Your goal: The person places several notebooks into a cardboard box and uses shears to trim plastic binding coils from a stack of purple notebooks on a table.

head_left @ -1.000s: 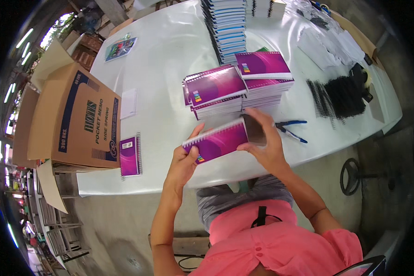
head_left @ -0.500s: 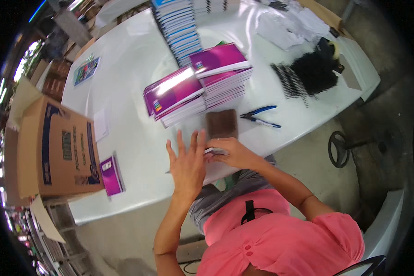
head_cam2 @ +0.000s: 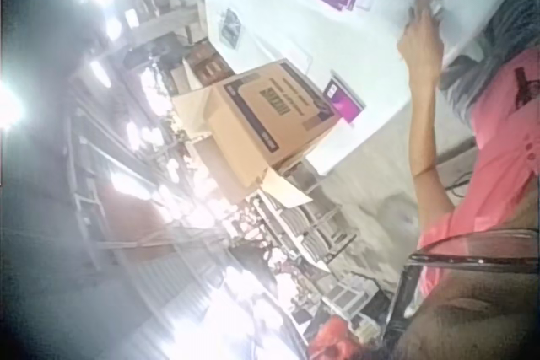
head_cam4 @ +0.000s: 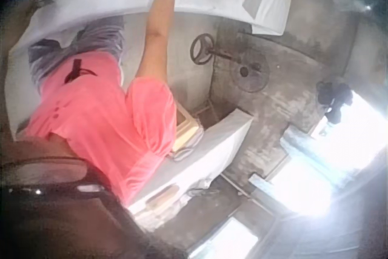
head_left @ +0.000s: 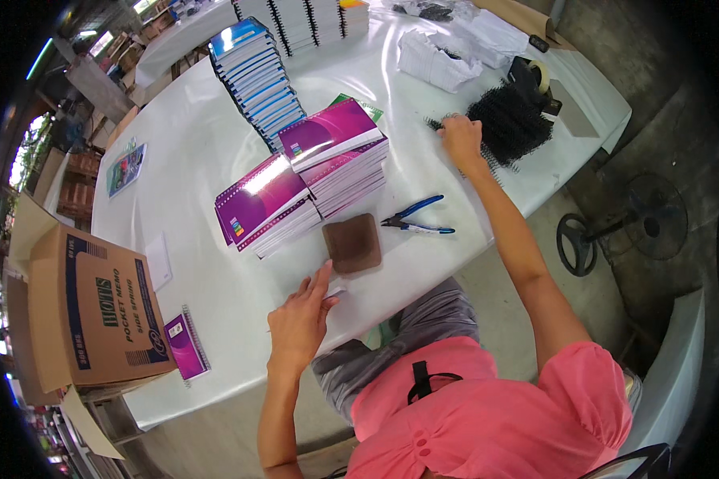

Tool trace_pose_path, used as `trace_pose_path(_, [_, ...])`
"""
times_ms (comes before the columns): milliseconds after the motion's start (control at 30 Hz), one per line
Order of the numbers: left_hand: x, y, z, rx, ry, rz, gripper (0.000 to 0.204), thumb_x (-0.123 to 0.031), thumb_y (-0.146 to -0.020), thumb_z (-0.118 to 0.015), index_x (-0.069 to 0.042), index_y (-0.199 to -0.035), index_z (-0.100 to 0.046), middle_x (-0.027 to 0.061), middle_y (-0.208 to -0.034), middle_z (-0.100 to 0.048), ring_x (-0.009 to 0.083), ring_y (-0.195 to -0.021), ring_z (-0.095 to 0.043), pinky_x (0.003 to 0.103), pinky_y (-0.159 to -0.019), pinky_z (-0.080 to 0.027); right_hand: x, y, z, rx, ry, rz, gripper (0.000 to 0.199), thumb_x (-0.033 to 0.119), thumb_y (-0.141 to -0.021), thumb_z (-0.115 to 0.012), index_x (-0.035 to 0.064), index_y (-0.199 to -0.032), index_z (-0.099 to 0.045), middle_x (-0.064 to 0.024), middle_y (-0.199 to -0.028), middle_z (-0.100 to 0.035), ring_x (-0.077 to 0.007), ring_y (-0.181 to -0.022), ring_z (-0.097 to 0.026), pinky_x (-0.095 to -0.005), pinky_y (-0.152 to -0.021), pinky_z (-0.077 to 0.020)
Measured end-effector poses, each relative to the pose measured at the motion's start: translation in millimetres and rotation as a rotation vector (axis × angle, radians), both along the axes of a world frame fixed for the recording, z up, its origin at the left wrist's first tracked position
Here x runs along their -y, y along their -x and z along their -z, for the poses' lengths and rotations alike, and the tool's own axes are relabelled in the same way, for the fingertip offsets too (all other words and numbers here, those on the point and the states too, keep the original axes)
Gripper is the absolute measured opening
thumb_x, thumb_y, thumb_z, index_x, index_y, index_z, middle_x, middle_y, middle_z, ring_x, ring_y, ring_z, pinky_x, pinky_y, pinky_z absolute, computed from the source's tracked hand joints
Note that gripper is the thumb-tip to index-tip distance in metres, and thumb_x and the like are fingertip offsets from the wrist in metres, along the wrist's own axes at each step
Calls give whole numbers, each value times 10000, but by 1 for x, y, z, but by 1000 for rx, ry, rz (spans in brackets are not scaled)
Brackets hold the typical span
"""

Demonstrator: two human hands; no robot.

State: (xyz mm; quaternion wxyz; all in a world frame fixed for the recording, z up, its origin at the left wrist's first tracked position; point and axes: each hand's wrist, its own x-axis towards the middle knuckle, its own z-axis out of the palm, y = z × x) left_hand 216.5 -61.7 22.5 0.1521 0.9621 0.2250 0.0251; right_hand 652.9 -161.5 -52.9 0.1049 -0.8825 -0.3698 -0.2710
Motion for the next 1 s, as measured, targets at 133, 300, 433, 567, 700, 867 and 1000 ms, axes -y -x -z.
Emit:
trace_pose_path(133, [-4, 4, 2, -1, -25, -51, 560, -344, -910, -599, -203, -1424, -427, 103, -1246, -630, 315, -993, -665, 412, -691, -544, 1, 15, -28, -194, -115, -108, 136, 146, -852, -619, 62, -908, -709, -131, -899, -638, -331, -926, -591, -438, -739, -462])
trace_pose_path(300, [-8, 1, 17, 177, -136, 10, 582, -371, -894, -609, -164, -1413, -443, 106, -1267, -618, 329, -1096, -624, 440, -844, -519, 24, 120, -90, -467, -256, -588, 157, 74, -826, -660, 88, -961, -739, -104, -893, -671, -273, -858, -600, -365, -759, -477])
trace_pose_path(433, [-8, -4, 13, 158, -232, 35, 552, -372, -890, -612, -151, -1379, -481, 82, -1287, -610, 343, -1189, -572, 511, -1016, -410, 20, 218, -73, -738, -315, -910, 263, -4, -751, -734, 99, -993, -742, -46, -907, -657, -210, -819, -589, -331, -751, -464])
trace_pose_path(567, [-8, -3, 13, 174, -255, 27, 540, -385, -880, -621, -170, -1362, -505, 76, -1267, -625, 336, -1180, -581, 512, -1015, -417, 6, 235, -56, -1082, -283, -954, 231, 18, -752, -743, 64, -977, -723, -74, -891, -629, -236, -779, -585, -346, -726, -469])
trace_pose_path(700, [-10, -3, 15, 196, -230, 16, 547, -398, -871, -622, -179, -1359, -508, 74, -1254, -633, 333, -1172, -587, 492, -988, -448, -1, 239, -47, -1130, -272, -1056, 247, 0, -734, -749, 49, -973, -710, -77, -873, -612, -230, -794, -572, -336, -714, -461])
trace_pose_path(867, [-10, -4, 16, 177, -228, 10, 565, -420, -858, -611, -189, -1363, -507, 68, -1252, -634, 324, -1169, -589, 460, -949, -482, -1, 232, -48, -1181, -251, -1068, 249, -19, -721, -746, 49, -956, -697, -64, -868, -604, -225, -812, -563, -325, -724, -467])
trace_pose_path(1000, [-11, -3, 15, 179, -229, 10, 567, -424, -858, -604, -194, -1367, -504, 70, -1252, -634, 321, -1170, -588, 451, -933, -492, -2, 228, -50, -1181, -264, -1096, 255, -34, -712, -746, 47, -947, -688, -52, -877, -612, -221, -838, -564, -329, -727, -470])
